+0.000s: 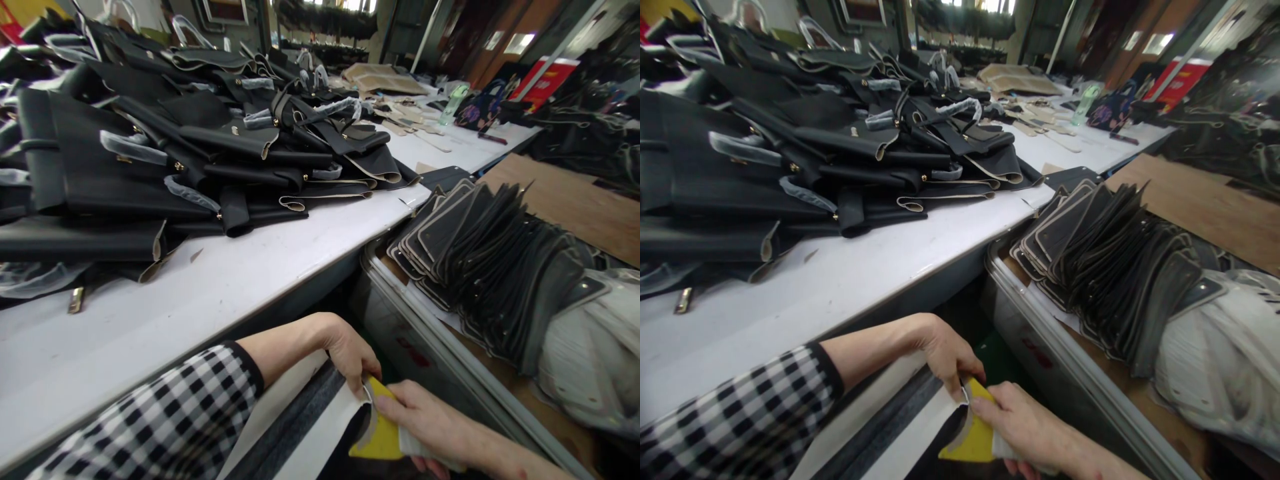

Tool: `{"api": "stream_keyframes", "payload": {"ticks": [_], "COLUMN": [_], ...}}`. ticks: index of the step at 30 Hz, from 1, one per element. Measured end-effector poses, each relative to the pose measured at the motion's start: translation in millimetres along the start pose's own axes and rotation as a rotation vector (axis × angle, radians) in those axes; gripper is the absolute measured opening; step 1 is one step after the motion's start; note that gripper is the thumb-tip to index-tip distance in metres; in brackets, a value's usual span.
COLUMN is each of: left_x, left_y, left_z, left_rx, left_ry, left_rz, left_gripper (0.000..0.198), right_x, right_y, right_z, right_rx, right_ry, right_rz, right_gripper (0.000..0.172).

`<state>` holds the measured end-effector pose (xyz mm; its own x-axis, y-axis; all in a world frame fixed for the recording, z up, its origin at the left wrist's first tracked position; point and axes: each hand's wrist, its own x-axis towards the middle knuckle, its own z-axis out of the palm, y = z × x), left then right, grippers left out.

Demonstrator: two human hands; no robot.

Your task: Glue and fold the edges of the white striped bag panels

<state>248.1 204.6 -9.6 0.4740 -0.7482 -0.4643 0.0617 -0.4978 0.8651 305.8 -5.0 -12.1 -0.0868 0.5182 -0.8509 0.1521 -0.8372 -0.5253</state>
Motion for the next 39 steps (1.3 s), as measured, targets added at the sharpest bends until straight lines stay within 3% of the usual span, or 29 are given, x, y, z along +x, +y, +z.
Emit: {"api": "stream_keyframes", "payload": {"ticks": [11, 16, 25, 39], "left_x": [-9.9, -12.7, -23.4, -17.9], "left_y": [10.6, 14.9, 31.5, 20.5], "left_z": [-1.4, 1.7, 12.7, 14.9], "left_rx": [0.145, 0.191, 0.253, 0.185], "left_ry": [0.030, 0.037, 0.181, 0.239], "left_rz": [0.004, 0.029, -0.106, -0.135], "left_gripper": [0.070, 0.068, 0.062, 0.078], "right_x": [0.9, -0.3, -1.2, -0.1], "right_y": [-2.7, -1.7, -6.1, -9.6], "right_z": [21.1, 14.4, -2.4, -8.2], "right_rx": [0.078, 0.085, -0.022, -0.034], "right_ry": [0.151, 0.102, 0.035, -0.027], "right_rz": [0.012, -0.020, -0.031, 0.006], "right_gripper": [0.050, 0.051, 0.048, 0.049]}}
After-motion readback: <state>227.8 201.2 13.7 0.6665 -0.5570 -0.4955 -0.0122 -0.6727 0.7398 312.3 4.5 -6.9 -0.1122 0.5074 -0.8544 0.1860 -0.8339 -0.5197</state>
